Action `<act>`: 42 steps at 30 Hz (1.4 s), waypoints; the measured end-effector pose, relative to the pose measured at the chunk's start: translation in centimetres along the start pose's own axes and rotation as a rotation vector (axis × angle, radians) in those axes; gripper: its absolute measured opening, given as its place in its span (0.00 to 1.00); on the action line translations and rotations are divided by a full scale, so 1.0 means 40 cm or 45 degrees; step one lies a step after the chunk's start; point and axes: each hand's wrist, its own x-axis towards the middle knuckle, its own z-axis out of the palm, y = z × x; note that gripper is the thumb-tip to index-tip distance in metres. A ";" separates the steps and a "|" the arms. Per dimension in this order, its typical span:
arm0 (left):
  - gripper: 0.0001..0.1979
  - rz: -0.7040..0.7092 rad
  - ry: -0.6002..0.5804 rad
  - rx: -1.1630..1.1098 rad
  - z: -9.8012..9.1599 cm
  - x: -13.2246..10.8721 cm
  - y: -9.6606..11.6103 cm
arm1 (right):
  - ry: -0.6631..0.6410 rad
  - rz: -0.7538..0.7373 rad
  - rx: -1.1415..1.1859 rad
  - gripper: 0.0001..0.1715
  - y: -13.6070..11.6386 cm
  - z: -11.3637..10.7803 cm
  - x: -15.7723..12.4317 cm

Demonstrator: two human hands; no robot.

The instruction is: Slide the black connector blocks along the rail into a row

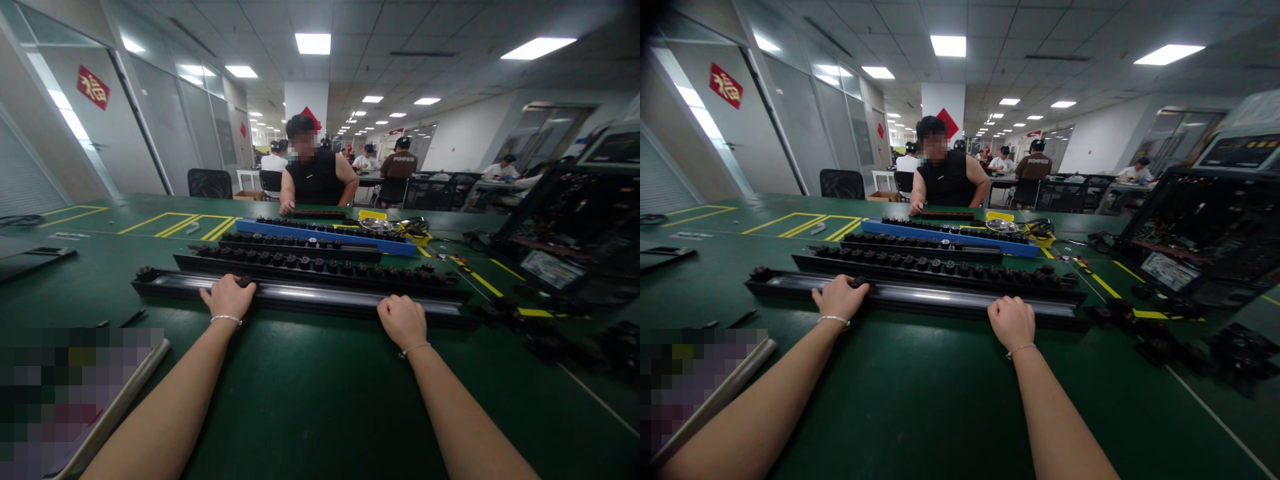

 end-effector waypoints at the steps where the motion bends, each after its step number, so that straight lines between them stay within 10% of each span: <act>1: 0.19 0.006 -0.001 -0.003 0.000 0.000 0.000 | 0.000 0.000 -0.002 0.20 0.000 0.001 0.000; 42: 0.19 0.277 -0.003 0.073 -0.001 -0.029 0.029 | -0.033 0.003 -0.004 0.21 -0.004 -0.008 0.001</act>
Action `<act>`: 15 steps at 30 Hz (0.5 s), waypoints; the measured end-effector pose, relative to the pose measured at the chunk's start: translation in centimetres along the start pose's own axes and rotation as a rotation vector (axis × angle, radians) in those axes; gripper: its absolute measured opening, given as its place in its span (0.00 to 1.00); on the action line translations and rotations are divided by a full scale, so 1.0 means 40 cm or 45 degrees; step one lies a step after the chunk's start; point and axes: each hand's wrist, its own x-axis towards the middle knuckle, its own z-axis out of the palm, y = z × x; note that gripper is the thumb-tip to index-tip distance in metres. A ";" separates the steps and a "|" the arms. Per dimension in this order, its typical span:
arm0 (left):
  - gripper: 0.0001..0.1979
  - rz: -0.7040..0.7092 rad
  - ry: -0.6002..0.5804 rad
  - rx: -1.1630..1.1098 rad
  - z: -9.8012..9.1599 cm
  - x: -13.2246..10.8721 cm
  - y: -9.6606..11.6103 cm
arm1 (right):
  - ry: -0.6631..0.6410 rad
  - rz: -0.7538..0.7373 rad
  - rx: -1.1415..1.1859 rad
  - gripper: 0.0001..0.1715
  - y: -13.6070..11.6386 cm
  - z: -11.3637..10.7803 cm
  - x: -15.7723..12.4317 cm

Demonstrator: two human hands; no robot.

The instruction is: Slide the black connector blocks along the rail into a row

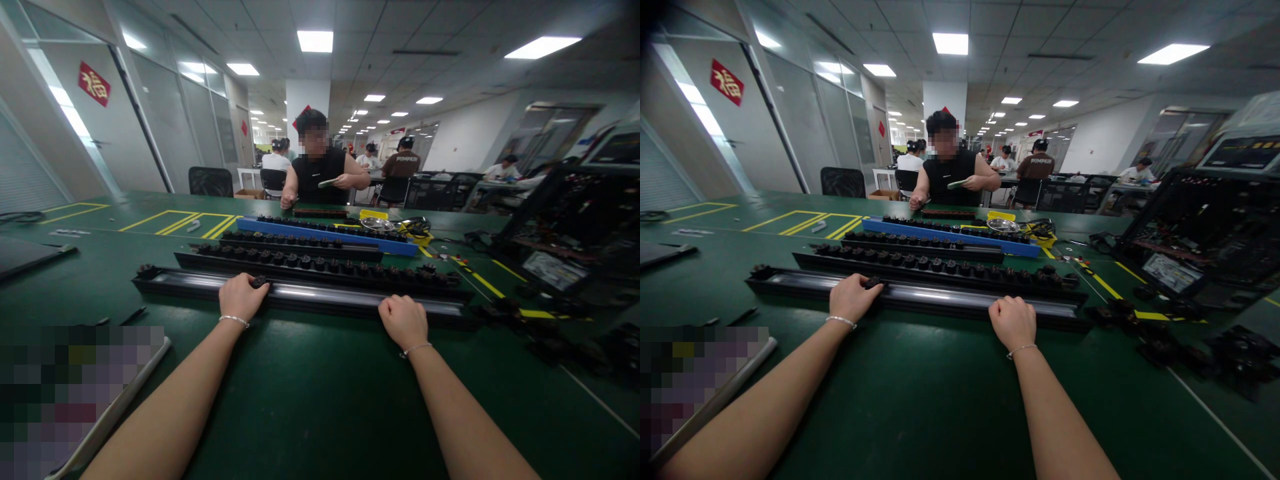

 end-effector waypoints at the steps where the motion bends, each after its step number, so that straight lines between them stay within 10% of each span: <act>1: 0.19 0.006 -0.006 0.001 0.000 0.000 0.001 | 0.003 -0.001 -0.001 0.21 0.000 -0.001 0.000; 15: 0.20 0.096 -0.039 -0.023 0.009 0.002 0.001 | 0.009 0.000 0.022 0.21 0.001 -0.001 0.000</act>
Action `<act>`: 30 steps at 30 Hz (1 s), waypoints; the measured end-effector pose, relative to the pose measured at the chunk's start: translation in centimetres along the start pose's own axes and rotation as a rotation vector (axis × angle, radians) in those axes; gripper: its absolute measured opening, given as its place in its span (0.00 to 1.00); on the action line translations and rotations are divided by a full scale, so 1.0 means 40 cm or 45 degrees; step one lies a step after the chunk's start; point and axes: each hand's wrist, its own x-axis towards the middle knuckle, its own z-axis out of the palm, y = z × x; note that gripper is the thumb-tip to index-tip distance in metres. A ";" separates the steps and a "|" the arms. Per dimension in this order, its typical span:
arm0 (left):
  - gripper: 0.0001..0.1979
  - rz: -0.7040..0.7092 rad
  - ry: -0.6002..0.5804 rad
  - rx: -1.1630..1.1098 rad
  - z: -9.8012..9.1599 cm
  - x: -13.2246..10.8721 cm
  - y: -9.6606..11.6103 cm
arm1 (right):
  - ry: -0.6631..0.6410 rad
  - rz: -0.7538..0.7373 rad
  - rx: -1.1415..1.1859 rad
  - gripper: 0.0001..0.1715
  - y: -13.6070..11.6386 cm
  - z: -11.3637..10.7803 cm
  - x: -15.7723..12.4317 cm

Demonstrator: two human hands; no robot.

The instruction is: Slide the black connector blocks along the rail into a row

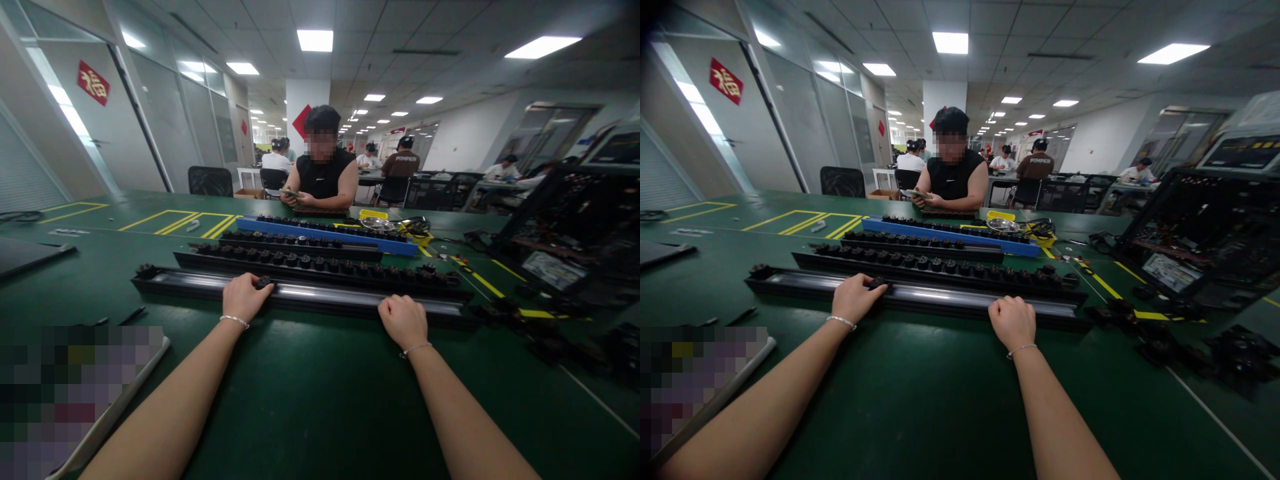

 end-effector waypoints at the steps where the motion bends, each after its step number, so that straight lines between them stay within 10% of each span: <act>1: 0.19 0.007 -0.004 -0.001 0.001 0.001 -0.001 | -0.004 0.004 -0.002 0.22 0.000 0.000 0.001; 30: 0.20 0.159 0.007 -0.049 0.005 -0.008 0.004 | -0.014 0.047 -0.006 0.22 -0.003 0.001 0.004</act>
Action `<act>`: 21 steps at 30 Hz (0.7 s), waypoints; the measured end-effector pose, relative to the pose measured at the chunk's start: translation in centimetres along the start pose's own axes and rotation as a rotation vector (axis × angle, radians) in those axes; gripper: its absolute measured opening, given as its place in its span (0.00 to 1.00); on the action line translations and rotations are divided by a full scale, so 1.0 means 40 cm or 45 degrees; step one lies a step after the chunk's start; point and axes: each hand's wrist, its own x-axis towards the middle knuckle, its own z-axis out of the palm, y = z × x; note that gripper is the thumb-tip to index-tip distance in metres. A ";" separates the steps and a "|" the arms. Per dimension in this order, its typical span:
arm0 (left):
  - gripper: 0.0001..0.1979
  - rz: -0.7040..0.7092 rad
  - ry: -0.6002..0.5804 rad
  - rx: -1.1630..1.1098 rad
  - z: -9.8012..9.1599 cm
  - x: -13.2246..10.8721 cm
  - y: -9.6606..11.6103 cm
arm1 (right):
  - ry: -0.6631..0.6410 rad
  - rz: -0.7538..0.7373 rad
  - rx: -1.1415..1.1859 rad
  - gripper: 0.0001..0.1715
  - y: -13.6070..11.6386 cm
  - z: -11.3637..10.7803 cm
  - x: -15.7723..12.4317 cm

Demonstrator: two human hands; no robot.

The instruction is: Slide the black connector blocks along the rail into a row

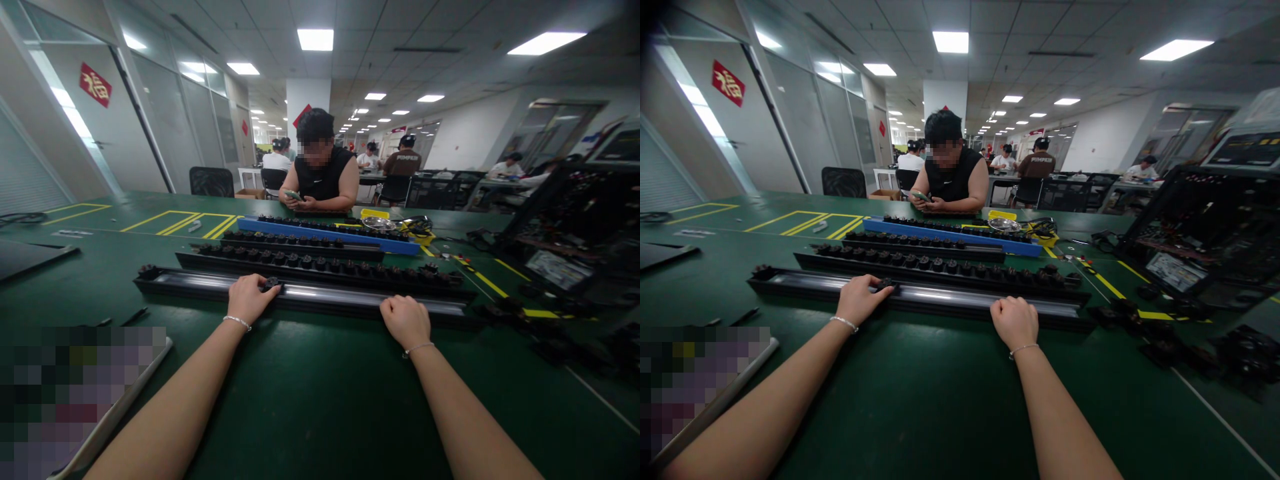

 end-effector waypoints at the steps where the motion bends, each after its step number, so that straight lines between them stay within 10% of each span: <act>1: 0.21 0.005 -0.001 0.001 0.000 0.000 0.000 | 0.000 0.002 -0.003 0.22 0.000 0.000 0.000; 21: 0.18 0.129 0.015 -0.160 0.003 -0.006 0.008 | -0.009 0.005 0.015 0.23 0.002 0.001 0.001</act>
